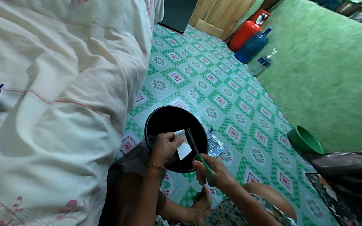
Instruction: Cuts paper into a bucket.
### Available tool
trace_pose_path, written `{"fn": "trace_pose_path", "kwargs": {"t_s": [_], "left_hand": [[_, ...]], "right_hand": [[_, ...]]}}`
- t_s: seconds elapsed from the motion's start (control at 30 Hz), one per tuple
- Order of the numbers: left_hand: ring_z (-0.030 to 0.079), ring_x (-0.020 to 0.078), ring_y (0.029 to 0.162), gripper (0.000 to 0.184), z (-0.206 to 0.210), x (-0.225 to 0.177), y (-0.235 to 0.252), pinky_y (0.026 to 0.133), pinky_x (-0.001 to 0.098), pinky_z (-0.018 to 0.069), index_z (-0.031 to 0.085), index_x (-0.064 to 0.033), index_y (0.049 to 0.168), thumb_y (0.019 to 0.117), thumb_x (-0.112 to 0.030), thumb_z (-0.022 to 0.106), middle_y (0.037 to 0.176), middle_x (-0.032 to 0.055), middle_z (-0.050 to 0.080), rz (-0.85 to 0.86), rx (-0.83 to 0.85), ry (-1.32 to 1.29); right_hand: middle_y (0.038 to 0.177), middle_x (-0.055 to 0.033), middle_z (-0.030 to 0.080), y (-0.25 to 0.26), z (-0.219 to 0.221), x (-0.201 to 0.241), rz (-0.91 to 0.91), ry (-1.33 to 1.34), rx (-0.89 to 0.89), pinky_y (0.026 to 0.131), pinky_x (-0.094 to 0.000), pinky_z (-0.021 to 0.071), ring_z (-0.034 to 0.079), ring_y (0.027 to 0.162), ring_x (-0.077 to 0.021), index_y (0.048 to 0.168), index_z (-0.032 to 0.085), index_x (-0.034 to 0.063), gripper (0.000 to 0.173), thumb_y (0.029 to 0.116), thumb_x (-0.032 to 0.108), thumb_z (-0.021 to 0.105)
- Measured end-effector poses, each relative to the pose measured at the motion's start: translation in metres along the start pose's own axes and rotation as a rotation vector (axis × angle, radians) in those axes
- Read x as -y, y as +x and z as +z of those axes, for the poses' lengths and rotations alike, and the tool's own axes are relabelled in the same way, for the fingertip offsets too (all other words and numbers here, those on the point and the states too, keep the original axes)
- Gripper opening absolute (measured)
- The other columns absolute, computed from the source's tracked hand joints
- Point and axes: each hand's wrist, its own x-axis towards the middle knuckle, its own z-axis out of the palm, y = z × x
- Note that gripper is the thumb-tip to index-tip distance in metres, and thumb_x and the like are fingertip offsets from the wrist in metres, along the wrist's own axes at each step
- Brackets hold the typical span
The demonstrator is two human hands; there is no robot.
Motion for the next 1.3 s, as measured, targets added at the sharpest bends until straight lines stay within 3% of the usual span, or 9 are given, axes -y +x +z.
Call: {"fn": "trace_pose_path", "kwargs": {"t_s": [0.13,0.3,0.6,0.8,0.9,0.97,1.1,1.17,1.3], "left_hand": [[0.065,0.0075,0.083,0.012,0.003,0.011,-0.002,0.080,0.0241,0.0528,0.074,0.0064,0.102,0.0922,0.002,0.068,0.094,0.0118,0.072,0.329,-0.109,0.103],[0.068,0.0167,0.102,0.011,0.023,0.030,0.001,0.097,0.0293,0.0515,0.079,0.0030,0.093,0.0851,0.002,0.070,0.097,0.0126,0.075,0.815,-0.024,0.046],[0.064,0.0273,0.117,0.014,0.035,0.037,-0.003,0.108,0.0375,0.0450,0.081,-0.0027,0.095,0.0869,-0.001,0.069,0.104,0.0155,0.074,1.009,-0.025,0.103],[0.059,0.0305,0.126,0.016,0.037,0.037,-0.004,0.113,0.0405,0.0401,0.081,-0.0056,0.097,0.0890,-0.003,0.068,0.113,0.0167,0.073,1.017,0.008,0.107],[0.061,0.0323,0.121,0.028,0.042,0.038,-0.008,0.105,0.0434,0.0481,0.076,0.0046,0.106,0.0845,0.005,0.058,0.122,0.0230,0.068,0.911,-0.183,0.110],[0.065,0.0236,0.109,0.028,0.038,0.034,-0.014,0.093,0.0328,0.0534,0.071,0.0088,0.113,0.0913,-0.002,0.058,0.121,0.0235,0.067,0.707,-0.308,0.114],[0.063,0.0006,0.078,0.025,0.020,0.011,-0.029,0.074,0.0189,0.0534,0.071,0.0044,0.107,0.1026,-0.017,0.058,0.092,0.0019,0.069,0.221,0.070,-0.095],[0.063,-0.0028,0.071,0.015,0.023,0.008,-0.031,0.071,0.0161,0.0545,0.070,0.0053,0.102,0.0970,-0.007,0.064,0.083,-0.0031,0.069,0.176,0.196,-0.233],[0.061,-0.0051,0.067,0.006,0.026,0.008,-0.030,0.068,0.0136,0.0529,0.072,0.0025,0.092,0.0927,-0.001,0.067,0.077,-0.0058,0.068,0.204,0.198,-0.223]], "right_hand": [[0.068,0.0110,0.063,-0.004,-0.002,0.004,-0.071,0.199,-0.089,0.059,-0.0198,0.0562,0.063,0.059,-0.0023,0.103,0.059,0.0083,0.017,0.0954,0.023,0.059],[0.079,0.0053,0.069,-0.003,-0.003,0.003,-0.153,0.410,-0.168,0.066,-0.0222,0.0584,0.068,0.068,-0.0058,0.112,0.056,0.0064,0.020,0.0943,0.014,0.061],[0.084,0.0047,0.072,0.001,-0.001,0.003,-0.296,0.499,-0.329,0.064,-0.0200,0.0588,0.069,0.069,-0.0043,0.106,0.062,0.0066,0.019,0.0872,0.002,0.065],[0.082,0.0088,0.072,0.004,-0.003,-0.002,-0.410,0.458,-0.334,0.063,-0.0196,0.0577,0.067,0.068,-0.0017,0.102,0.064,0.0102,0.027,0.0785,0.001,0.073],[0.079,0.0126,0.067,0.006,-0.002,-0.004,-0.496,0.260,-0.436,0.065,-0.0171,0.0566,0.065,0.068,0.0018,0.105,0.060,0.0067,0.026,0.0812,-0.001,0.069],[0.080,0.0124,0.066,0.007,-0.002,-0.006,-0.578,0.162,-0.488,0.068,-0.0163,0.0564,0.064,0.071,0.0029,0.106,0.059,0.0028,0.025,0.0828,0.000,0.069],[0.083,0.0126,0.067,0.007,-0.002,-0.007,-0.661,0.096,-0.505,0.073,-0.0152,0.0562,0.064,0.076,0.0044,0.106,0.060,0.0022,0.025,0.0830,0.001,0.069],[0.083,0.0120,0.066,0.007,-0.003,-0.009,-0.680,0.052,-0.507,0.073,-0.0136,0.0551,0.063,0.076,0.0059,0.106,0.061,0.0000,0.026,0.0819,0.002,0.070],[0.084,0.0065,0.066,0.009,-0.003,-0.013,-0.720,-0.080,-0.525,0.073,-0.0103,0.0527,0.061,0.077,0.0078,0.105,0.061,-0.0065,0.027,0.0821,0.004,0.071]]}}
